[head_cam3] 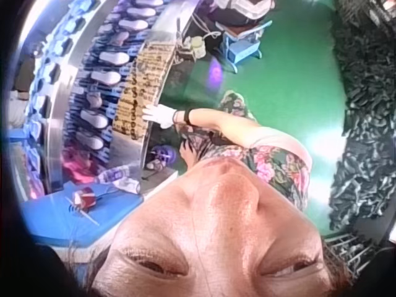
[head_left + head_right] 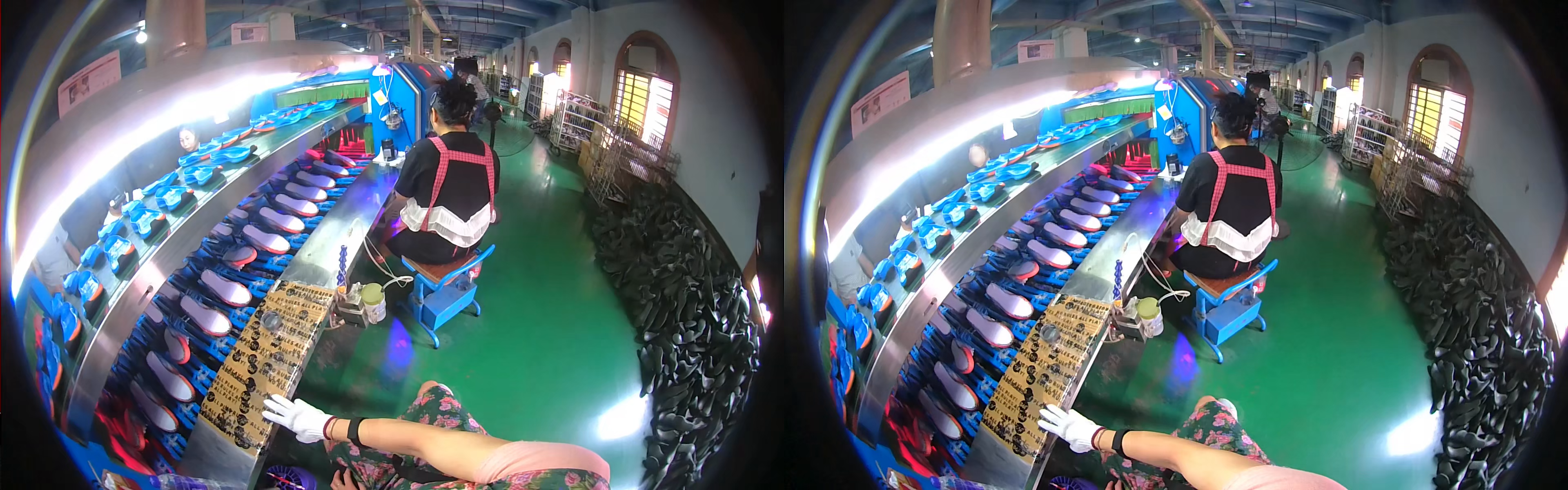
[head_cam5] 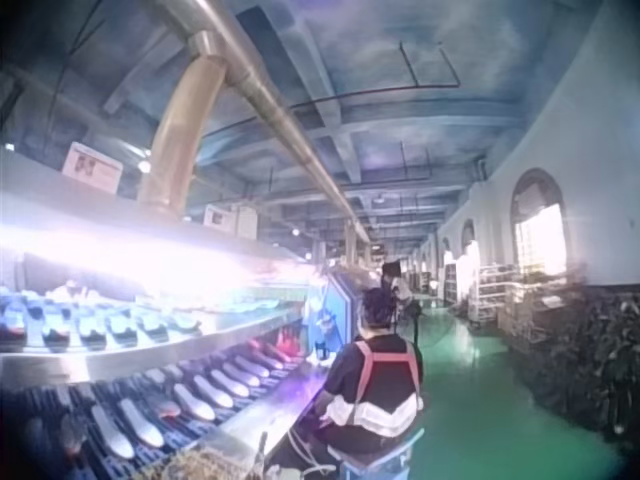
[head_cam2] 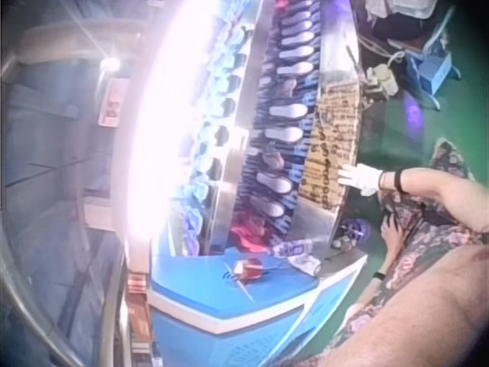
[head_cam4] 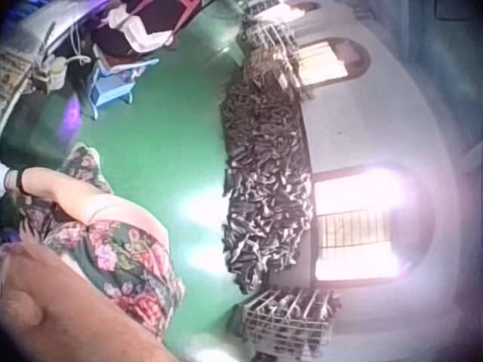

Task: Applying a liquid coating or adhesive to the underside of shoe soles using a brush.

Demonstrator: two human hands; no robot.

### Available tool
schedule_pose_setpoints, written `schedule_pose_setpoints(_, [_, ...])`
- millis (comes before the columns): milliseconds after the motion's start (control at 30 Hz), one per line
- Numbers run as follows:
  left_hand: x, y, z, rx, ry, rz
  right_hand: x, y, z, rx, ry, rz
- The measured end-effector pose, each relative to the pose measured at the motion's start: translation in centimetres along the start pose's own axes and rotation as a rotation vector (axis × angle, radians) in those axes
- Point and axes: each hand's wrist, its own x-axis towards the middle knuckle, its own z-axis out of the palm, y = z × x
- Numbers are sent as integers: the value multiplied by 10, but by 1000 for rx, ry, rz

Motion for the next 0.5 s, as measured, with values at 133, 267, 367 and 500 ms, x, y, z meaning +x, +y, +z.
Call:
schedule_pose_setpoints(133, [14,-4,-18,26,22,17,15,-1,-3,-4,112,-2])
schedule_pose_setpoints(267, [25,-11,-21,30,47,26,27,1,-1,-14,165,10])
schedule_pose_setpoints(367, [26,-10,-21,20,27,8,29,0,0,-23,153,21])
schedule_pose_setpoints(500, [25,-18,-15,13,15,3,25,1,1,-8,166,14])
